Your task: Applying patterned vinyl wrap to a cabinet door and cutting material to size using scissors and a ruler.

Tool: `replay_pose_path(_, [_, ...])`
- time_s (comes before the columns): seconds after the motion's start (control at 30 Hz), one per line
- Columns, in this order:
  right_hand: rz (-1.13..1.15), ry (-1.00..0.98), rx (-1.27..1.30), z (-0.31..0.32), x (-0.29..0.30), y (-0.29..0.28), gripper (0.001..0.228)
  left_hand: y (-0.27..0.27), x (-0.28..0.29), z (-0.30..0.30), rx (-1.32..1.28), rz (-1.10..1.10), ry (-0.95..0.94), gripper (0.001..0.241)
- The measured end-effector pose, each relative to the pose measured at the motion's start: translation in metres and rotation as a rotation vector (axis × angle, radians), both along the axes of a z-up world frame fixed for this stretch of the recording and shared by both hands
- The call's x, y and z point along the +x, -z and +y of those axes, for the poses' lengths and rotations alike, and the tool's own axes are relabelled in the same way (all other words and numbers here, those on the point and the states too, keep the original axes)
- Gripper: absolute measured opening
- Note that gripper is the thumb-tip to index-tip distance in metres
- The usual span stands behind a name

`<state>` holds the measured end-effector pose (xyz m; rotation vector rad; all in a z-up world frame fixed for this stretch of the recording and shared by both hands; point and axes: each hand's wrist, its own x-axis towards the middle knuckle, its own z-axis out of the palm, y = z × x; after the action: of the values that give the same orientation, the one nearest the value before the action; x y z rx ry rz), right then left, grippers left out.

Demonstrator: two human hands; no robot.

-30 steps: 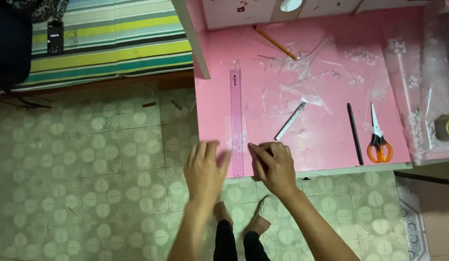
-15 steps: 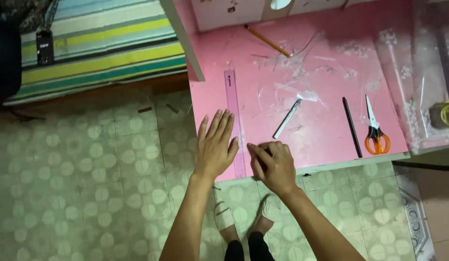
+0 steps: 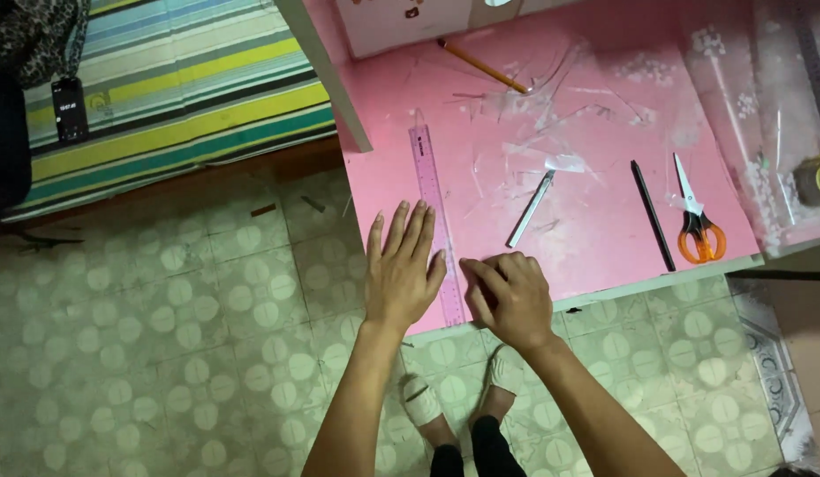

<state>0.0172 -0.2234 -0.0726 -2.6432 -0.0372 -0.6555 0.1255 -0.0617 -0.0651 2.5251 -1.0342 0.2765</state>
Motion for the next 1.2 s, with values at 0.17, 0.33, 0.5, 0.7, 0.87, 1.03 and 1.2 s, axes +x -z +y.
replay_pose_path(0.17, [0.009,0.001,-0.010,-0.001,-0.003,0.004,0.023,0.003,-0.002,0.000,0.010,0.000,-0.009,0.057])
replay_pose_path(0.33, [0.002,0.007,0.020,-0.001,-0.003,0.007,0.024,0.003,-0.002,0.000,0.037,0.006,-0.017,0.058])
replay_pose_path(0.5, [0.016,0.009,0.025,0.000,-0.003,0.005,0.025,0.003,-0.002,0.000,0.043,-0.008,-0.020,0.058])
replay_pose_path(0.7, [0.018,0.020,0.047,0.000,-0.003,0.003,0.025,0.005,-0.002,0.000,0.042,0.011,-0.021,0.058])
replay_pose_path(0.87, [0.044,0.048,0.166,0.002,-0.003,-0.007,0.022,0.002,-0.002,0.000,0.081,0.065,-0.016,0.060])
replay_pose_path(1.03, [0.023,0.256,0.503,0.003,0.001,-0.013,0.014,0.002,-0.003,0.000,0.093,0.052,-0.020,0.060])
replay_pose_path(1.2, [-0.054,0.568,0.684,-0.023,0.017,-0.010,0.036,0.008,-0.002,0.001,0.054,0.060,-0.017,0.061])
